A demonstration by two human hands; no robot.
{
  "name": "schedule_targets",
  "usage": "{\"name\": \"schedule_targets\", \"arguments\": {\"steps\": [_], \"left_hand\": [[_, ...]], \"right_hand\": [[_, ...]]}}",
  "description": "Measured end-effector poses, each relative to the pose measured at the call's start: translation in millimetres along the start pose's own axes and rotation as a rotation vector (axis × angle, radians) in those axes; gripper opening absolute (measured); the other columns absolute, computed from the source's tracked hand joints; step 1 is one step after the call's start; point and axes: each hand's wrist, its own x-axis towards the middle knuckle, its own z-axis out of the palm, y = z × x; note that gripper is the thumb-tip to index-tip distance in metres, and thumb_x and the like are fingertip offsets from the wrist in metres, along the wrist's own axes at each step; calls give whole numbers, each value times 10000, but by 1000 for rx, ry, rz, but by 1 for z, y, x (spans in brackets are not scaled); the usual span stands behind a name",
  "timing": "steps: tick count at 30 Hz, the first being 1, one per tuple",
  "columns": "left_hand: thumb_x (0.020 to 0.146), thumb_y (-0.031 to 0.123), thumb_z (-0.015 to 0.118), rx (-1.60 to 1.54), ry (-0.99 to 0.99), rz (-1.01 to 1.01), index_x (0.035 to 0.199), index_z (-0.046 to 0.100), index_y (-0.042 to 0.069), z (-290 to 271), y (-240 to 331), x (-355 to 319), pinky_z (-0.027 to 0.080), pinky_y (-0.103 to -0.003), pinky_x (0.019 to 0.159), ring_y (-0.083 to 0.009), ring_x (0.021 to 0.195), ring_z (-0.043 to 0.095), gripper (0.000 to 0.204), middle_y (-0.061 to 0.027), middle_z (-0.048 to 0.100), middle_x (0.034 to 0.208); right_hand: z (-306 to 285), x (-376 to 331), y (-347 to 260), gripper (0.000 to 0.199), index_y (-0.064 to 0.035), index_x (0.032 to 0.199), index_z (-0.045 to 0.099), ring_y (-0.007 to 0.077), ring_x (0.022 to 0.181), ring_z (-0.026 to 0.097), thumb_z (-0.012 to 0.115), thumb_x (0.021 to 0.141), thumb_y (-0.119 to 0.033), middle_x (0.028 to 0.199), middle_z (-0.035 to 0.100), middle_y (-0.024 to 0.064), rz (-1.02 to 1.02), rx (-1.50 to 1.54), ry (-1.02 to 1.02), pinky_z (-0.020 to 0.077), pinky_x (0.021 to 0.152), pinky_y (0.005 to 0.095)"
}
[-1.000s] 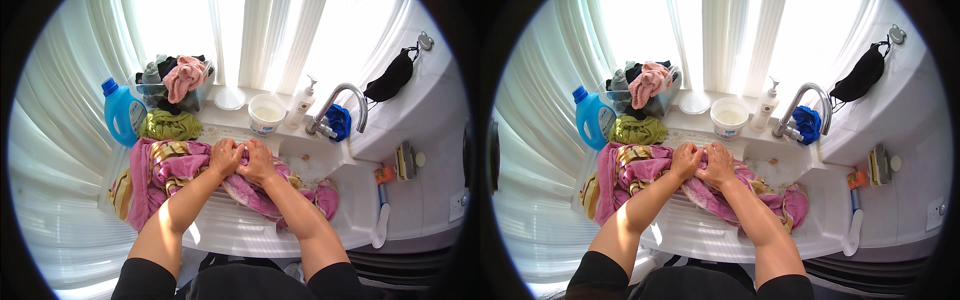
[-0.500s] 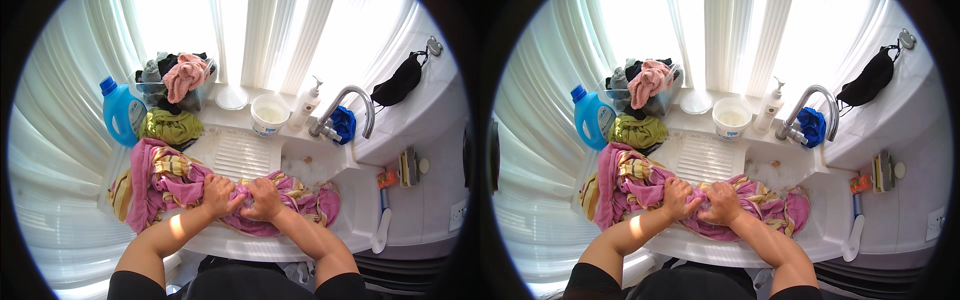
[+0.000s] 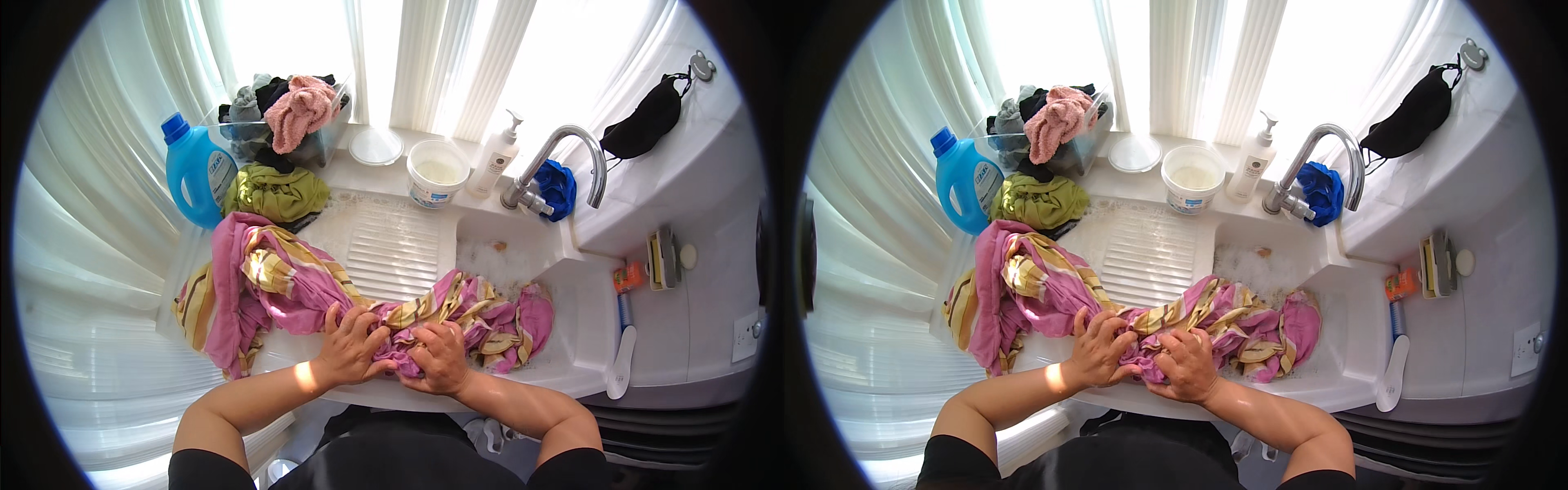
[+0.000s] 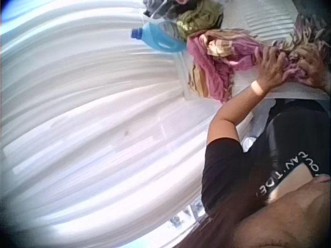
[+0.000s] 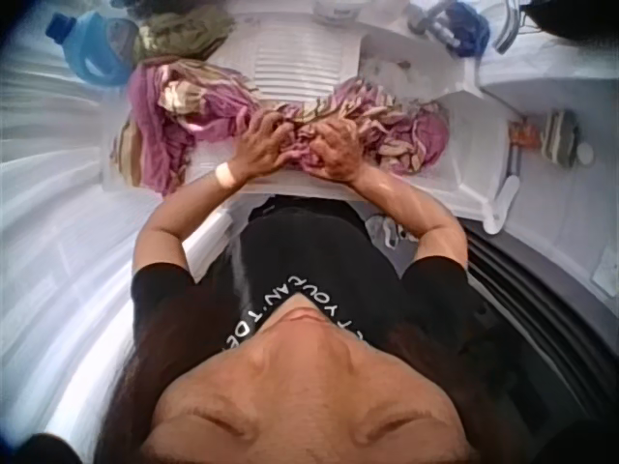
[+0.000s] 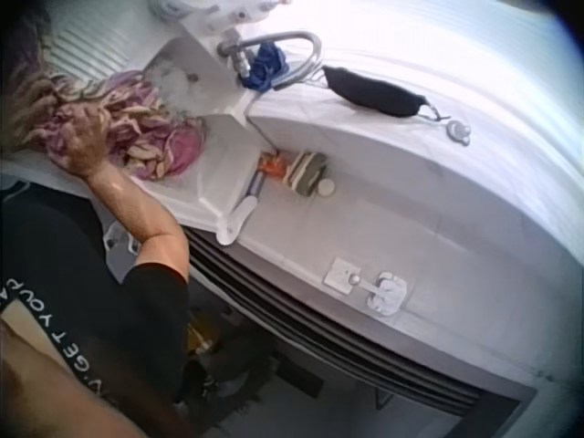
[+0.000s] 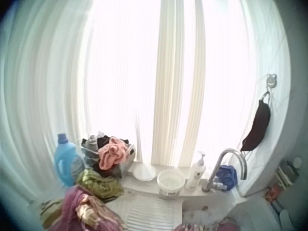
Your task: The person washes a garment in a sink using a washboard, rubbing the fabric against the board and dipping it into soapy water.
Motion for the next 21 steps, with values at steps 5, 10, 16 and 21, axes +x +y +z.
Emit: {"name": "schedule_targets", "arguments": {"steps": [5,10,16,21], "left_hand": [[916,340,528,-15,-167,-370,1038,646,141,65,-60,94,367,-466,931,-287,998,594,262,-114,633,946],[952,260,448,46,-349,-538,1125,645,163,70,-91,149,413,-547,923,-331,1070,605,280,-94,668,1128],[784,436,662,-161,-257,-50,1012,658,121,-6,-35,71,361,-440,850,-290,863,575,389,-110,608,934],[781,347,659,-92,44,50,841,601,77,13,-6,35,373,-417,729,-274,751,554,283,-96,568,774]], "right_hand": [[58,75,73,278,-38,822,586,343,825,568,645,744,-298,843,576,137,342,-89,102,435,734,458],[89,120,163,560,-63,1149,642,383,1059,598,675,732,-435,1124,643,210,748,64,-313,474,910,456],[-14,67,57,959,-37,1401,484,343,989,594,764,618,-515,1031,635,175,254,124,-507,467,838,452],[27,32,17,625,-52,1121,662,254,839,560,721,585,-369,853,566,86,-7,-83,-38,417,778,380]]}}
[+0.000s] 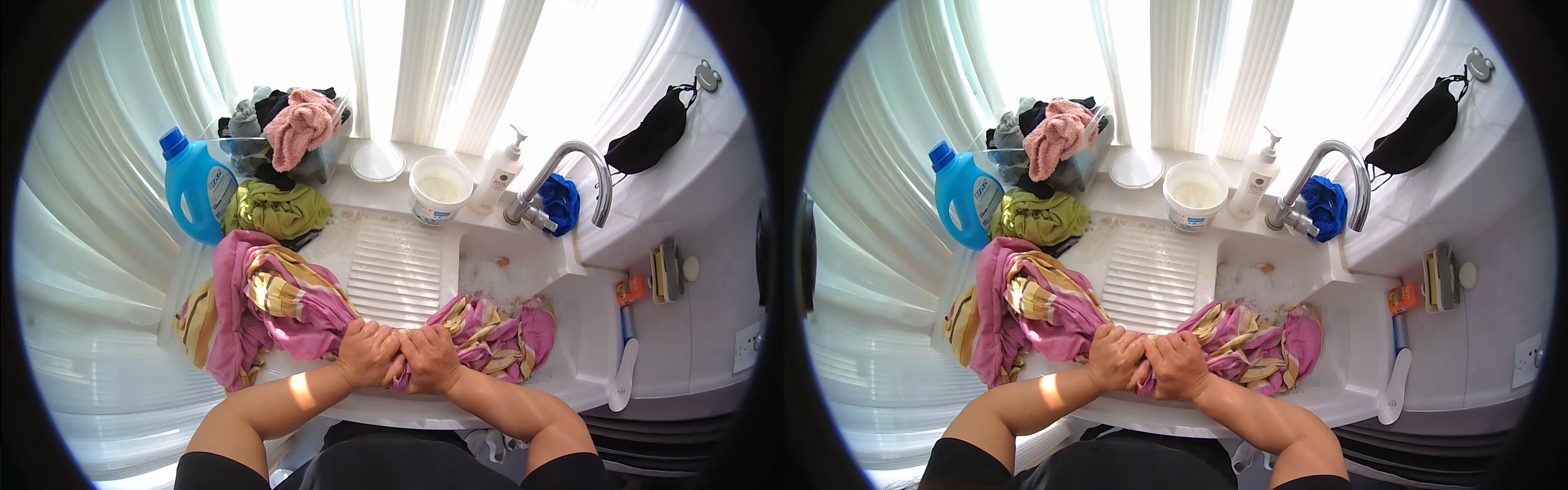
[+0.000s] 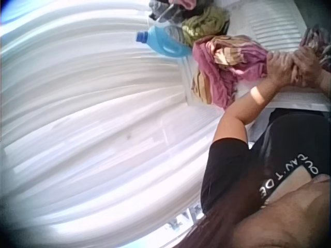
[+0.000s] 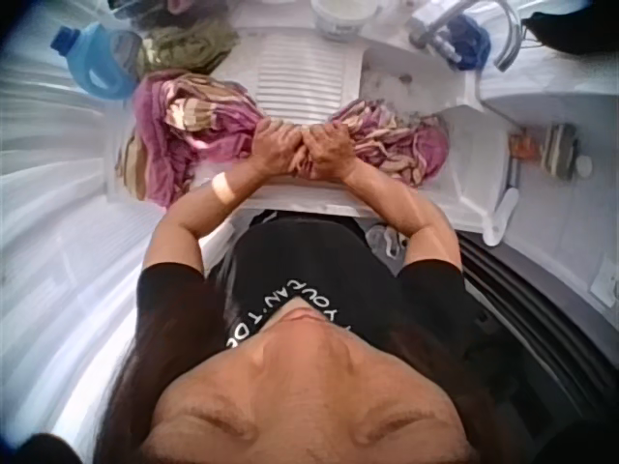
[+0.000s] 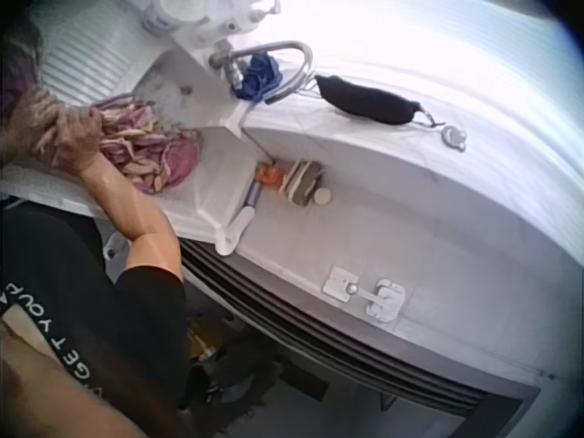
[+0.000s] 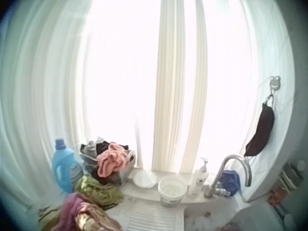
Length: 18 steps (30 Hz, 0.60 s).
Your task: The person washes a garment in a sink using a washboard, rubbing the fabric against the board and dipping it into soapy water.
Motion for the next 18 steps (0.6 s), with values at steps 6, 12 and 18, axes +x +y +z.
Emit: {"name": "schedule_targets", "arguments": {"steps": [6,12,18], "left_hand": [[879,268,593,15,295,-407,940,652,67,90,-92,97,451,-541,797,-350,891,619,218,-134,664,921],[859,457,615,101,-457,-209,1164,660,80,39,-75,47,398,-562,947,-345,1053,608,488,-159,654,1164],[778,382,667,67,105,-70,904,659,108,10,9,-1,361,-432,854,-237,878,582,302,-44,611,875]], "right_hand": [[25,77,103,407,-17,792,693,385,918,612,670,688,-410,914,661,218,606,87,-20,500,829,460],[-8,55,56,527,-57,1096,648,383,1048,617,658,729,-435,1035,677,198,607,478,-463,495,819,515],[5,-17,6,469,-92,1061,624,293,909,595,684,699,-384,962,603,102,64,-9,84,426,858,458]]}}
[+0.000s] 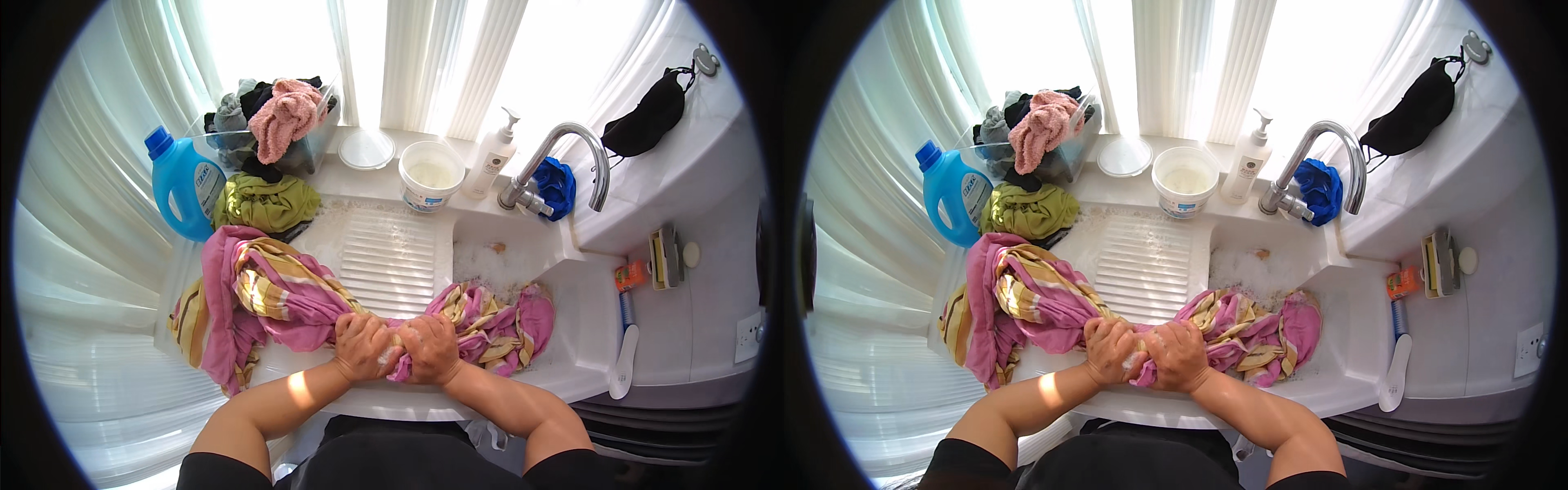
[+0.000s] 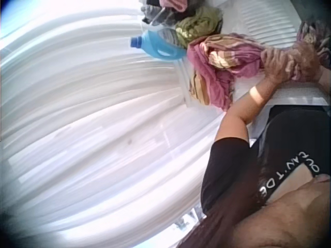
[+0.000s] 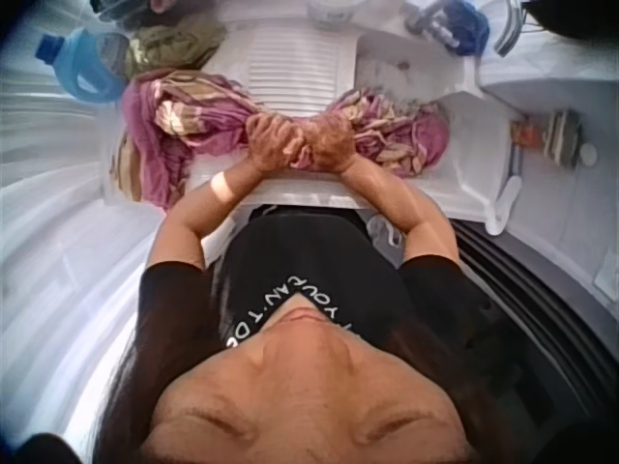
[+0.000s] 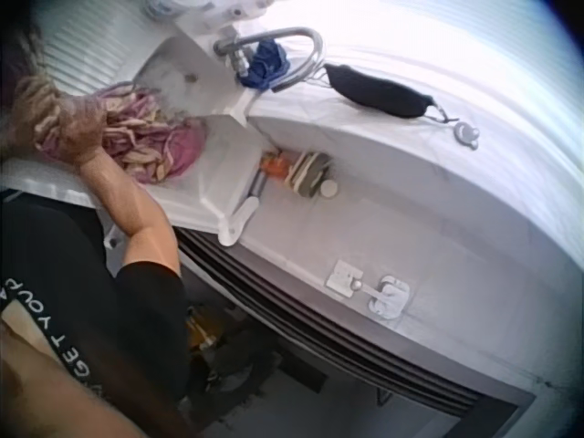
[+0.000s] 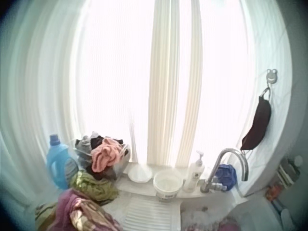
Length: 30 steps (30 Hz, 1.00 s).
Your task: The person washes a garment in a sink using a washboard, rubbing the fabric against the board and dipping it into soapy water.
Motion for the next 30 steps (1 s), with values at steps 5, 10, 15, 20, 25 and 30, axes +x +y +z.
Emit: {"name": "schedule_targets", "arguments": {"steps": [5,10,15,20,25,30], "left_hand": [[899,207,533,47,-37,-261,685,593,119,63,-57,68,379,-444,726,-312,755,583,239,-74,628,702],[944,279,530,39,-295,-218,791,648,103,49,-70,88,415,-467,767,-337,814,619,262,-90,659,824],[818,371,690,-82,-233,207,894,596,109,-43,-16,16,389,-417,768,-246,773,589,289,-60,644,895],[774,221,673,-88,-119,77,768,552,120,15,-29,13,370,-402,707,-254,707,537,158,-75,565,768],[938,204,493,24,-47,-299,844,632,88,81,-80,86,440,-478,748,-341,827,592,204,-107,635,841],[969,289,486,89,-613,-168,1089,686,96,42,-83,84,436,-574,914,-352,973,628,302,-134,683,1031]], "right_hand": [[33,68,74,334,-63,772,593,346,763,609,716,639,-344,769,627,135,287,92,30,475,711,451],[21,85,77,474,-23,897,611,364,918,605,728,644,-407,917,641,193,529,206,-249,481,801,476],[-54,8,19,663,-85,1101,585,283,1073,561,733,662,-559,1160,590,94,-142,251,-284,388,885,422],[6,8,24,501,-103,1013,595,262,897,579,627,756,-532,995,595,84,-7,147,-4,399,818,418],[47,75,101,306,-47,818,609,313,845,612,604,771,-350,847,648,129,413,-24,-21,420,777,472],[7,96,76,373,-7,845,600,334,948,618,634,746,-365,925,671,167,708,411,-371,444,818,507]]}}
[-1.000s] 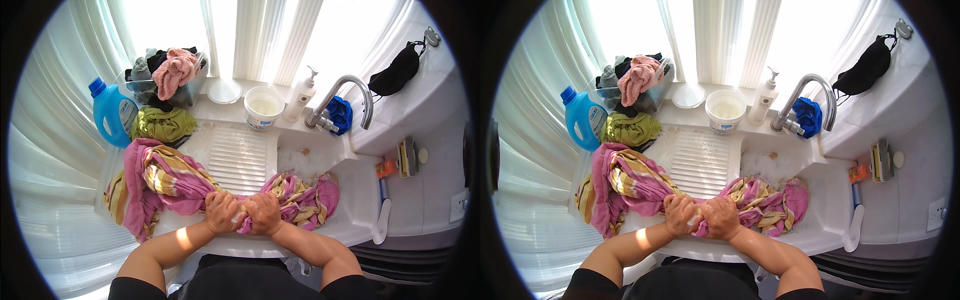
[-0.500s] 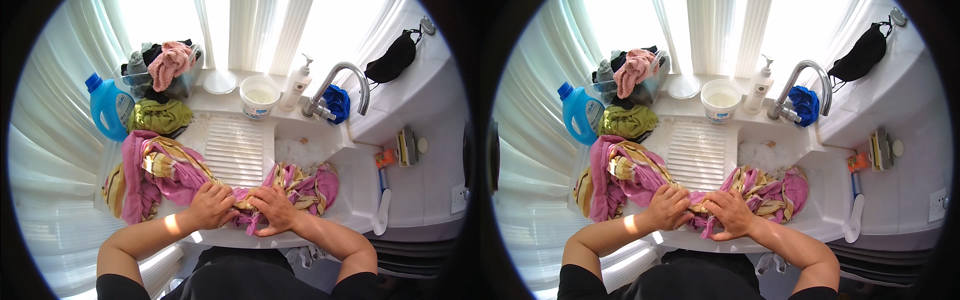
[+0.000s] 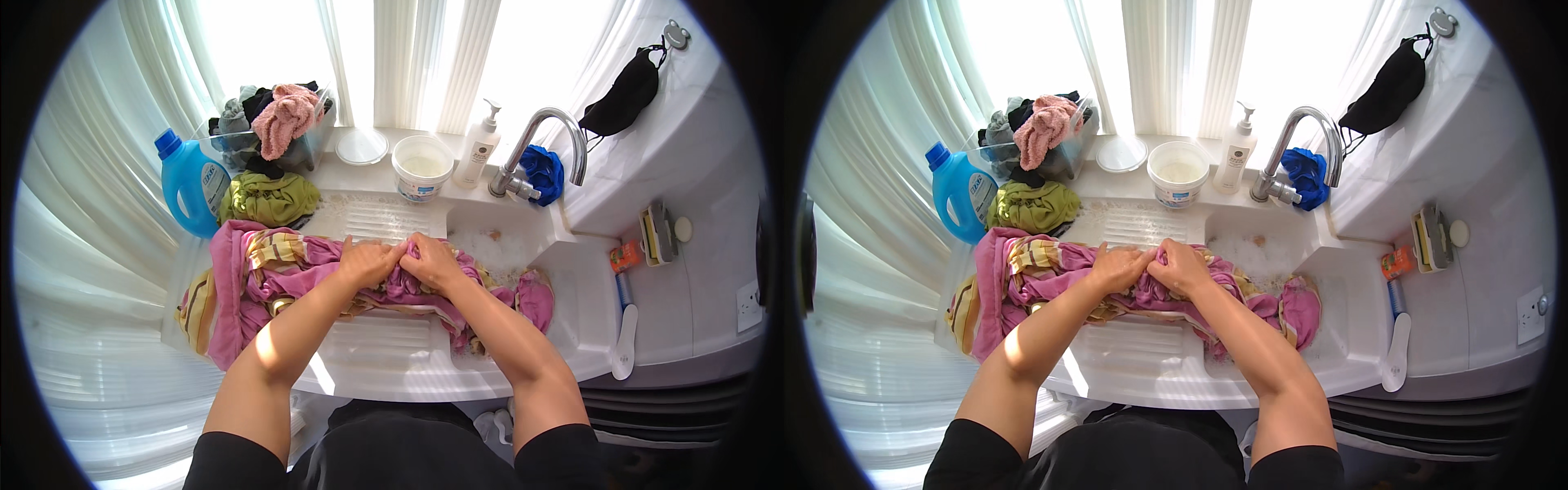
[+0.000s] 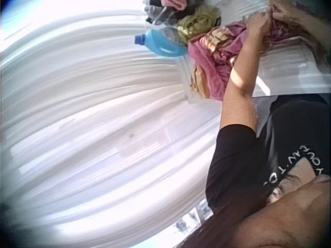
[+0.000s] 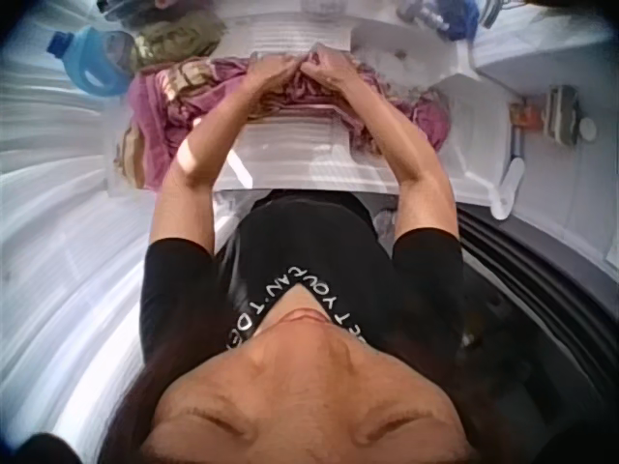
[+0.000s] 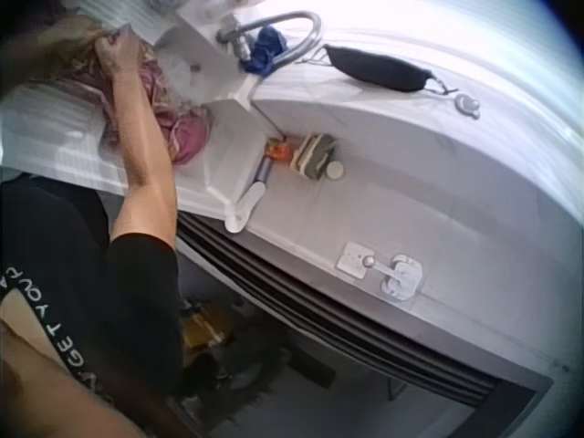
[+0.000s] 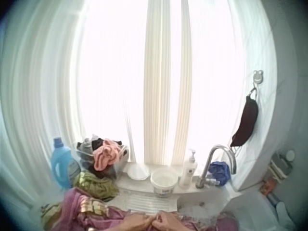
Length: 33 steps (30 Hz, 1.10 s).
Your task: The person washes a garment in a sink using a washboard, rubbing the fabric against the board and dipping it into soapy water.
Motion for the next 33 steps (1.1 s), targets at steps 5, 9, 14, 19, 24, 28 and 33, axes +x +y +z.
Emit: {"name": "schedule_targets", "arguments": {"steps": [5,9,14,19,24,28,33], "left_hand": [[821,564,619,4,492,305,1203,620,109,4,59,-121,325,-492,968,-306,1069,541,594,-97,591,1129],[788,431,656,-84,556,180,885,631,128,35,53,-88,358,-443,816,-272,887,562,319,-65,586,896],[908,395,544,-225,257,-257,796,679,75,24,37,5,413,-483,768,-341,829,635,365,-132,704,874],[913,559,492,-116,264,-103,967,721,99,26,13,6,378,-588,962,-375,907,636,516,-188,687,895],[805,775,480,38,355,274,1335,562,162,8,58,-112,250,-551,1047,-329,1198,438,815,-143,531,1184],[833,710,487,-2,487,141,1159,645,103,33,69,-102,267,-512,1009,-301,1123,496,707,-106,576,1100],[840,442,591,-169,404,138,866,650,68,25,57,-64,340,-457,887,-285,915,549,380,-75,589,887]], "right_hand": [[30,-145,21,701,-95,1172,515,321,1205,490,770,646,-482,1236,547,114,-690,-425,268,302,1012,575],[64,-112,54,642,-90,1171,512,284,1140,526,692,727,-518,1205,559,111,-722,-662,398,331,968,551],[6,-11,37,492,-116,972,615,298,867,593,723,580,-394,861,605,98,-514,-262,174,449,770,438],[1,-22,3,468,-120,1029,626,337,954,597,727,622,-327,966,638,118,-296,-284,91,460,853,450],[25,-151,28,723,-130,1335,485,269,1198,495,726,718,-418,1281,519,102,-693,-561,242,335,895,479],[50,-125,33,520,-122,1226,537,258,1119,523,609,798,-407,1215,544,95,-684,-581,401,350,853,464],[37,-90,47,493,-67,1057,580,279,919,559,660,702,-401,1019,576,119,-705,-411,276,385,748,435]]}}
